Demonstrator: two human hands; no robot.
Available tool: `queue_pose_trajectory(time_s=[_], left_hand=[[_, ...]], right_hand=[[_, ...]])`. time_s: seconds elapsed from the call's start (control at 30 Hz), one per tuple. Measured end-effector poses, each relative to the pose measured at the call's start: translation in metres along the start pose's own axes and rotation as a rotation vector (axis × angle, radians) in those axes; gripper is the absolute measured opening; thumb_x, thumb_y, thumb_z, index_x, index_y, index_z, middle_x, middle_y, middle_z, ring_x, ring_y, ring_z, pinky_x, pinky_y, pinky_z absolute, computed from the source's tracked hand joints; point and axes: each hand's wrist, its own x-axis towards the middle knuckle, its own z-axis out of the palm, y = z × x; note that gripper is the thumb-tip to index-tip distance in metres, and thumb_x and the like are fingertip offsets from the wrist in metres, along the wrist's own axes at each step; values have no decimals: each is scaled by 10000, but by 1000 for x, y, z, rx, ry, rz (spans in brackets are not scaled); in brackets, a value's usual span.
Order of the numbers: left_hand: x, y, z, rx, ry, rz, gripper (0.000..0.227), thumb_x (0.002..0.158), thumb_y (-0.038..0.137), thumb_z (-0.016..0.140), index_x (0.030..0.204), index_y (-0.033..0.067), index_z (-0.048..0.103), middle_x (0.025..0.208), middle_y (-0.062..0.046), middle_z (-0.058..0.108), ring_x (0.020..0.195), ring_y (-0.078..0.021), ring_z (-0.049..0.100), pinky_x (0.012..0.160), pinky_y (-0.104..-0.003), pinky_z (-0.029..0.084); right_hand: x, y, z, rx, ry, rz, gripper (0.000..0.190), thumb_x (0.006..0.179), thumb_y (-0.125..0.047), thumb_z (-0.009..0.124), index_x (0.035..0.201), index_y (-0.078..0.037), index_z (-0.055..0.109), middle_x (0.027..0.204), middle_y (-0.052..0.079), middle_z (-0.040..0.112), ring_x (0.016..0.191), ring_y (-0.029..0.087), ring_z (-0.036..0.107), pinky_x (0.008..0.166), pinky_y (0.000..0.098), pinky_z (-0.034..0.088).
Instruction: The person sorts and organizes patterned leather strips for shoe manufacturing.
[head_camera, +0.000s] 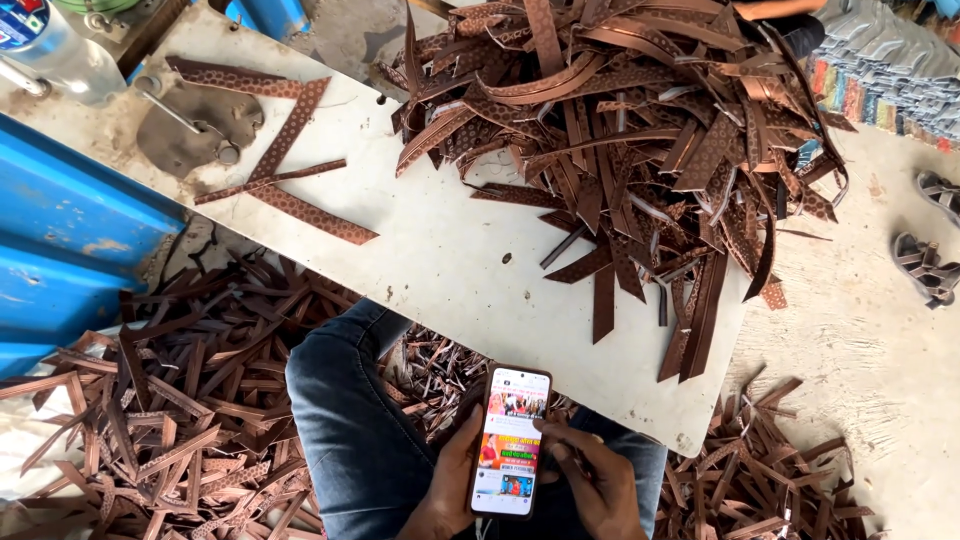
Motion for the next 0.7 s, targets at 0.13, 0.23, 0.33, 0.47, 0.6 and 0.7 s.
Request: queue_pose_trajectory(time_s=[0.13, 0.23, 0.33, 0.47, 0.6, 0.7], left_hand=[[0, -1, -1, -9, -32, -3, 693, 1007, 541, 306, 1445, 49, 524, 1286, -168, 693, 1131, -289, 700, 949, -539, 592], [2, -4, -10, 85, -113, 43, 715, 1035, 556, 307, 1445, 9, 515, 1242, -180, 686, 1129, -284, 696, 976, -518, 606], [3, -4, -11, 137, -103, 113, 706, 1046, 550, 322, 1449, 8, 527, 1212, -165, 693, 1107, -253, 702, 953, -472, 606], [7, -6, -30, 191, 107, 4, 699, 1022, 553, 344, 1431, 28, 558, 1186, -160, 719, 1025, -269, 731, 891, -415, 619], [6, -8, -41, 269, 96, -2, 708, 1016, 561, 326, 1451, 45, 538, 1216, -154, 715, 1011, -281, 729, 841, -396, 602], [5, -10, -42, 290, 102, 31, 691, 1011, 541, 334, 1489, 68, 492, 1275, -157, 690, 1070, -275, 719, 917, -410, 606]], right_hand=[[3, 2, -4, 48, 17, -78, 297, 957, -37, 609, 1234, -21, 717, 1199, 130, 800, 1022, 173, 772, 900, 315, 603], [1, 13, -7, 92, 50, -53, 277, 964, -37, 613, 1221, -9, 712, 1196, 146, 789, 1061, 172, 757, 922, 315, 584], [-4, 19, -8, 12, 94, 109, 276, 962, -49, 648, 1219, -16, 742, 1083, 161, 777, 967, 205, 719, 840, 339, 549], [-7, 18, -1, -104, 54, 237, 283, 974, -57, 669, 1244, -40, 754, 1025, 165, 766, 910, 278, 674, 791, 380, 539], [-6, 4, 7, 72, 34, 10, 265, 954, -36, 609, 1182, -16, 743, 1147, 149, 829, 1121, 213, 767, 927, 333, 588], [-8, -1, 9, 67, 28, -10, 270, 945, -27, 616, 1182, -9, 744, 1164, 155, 830, 1100, 238, 775, 926, 353, 579]])
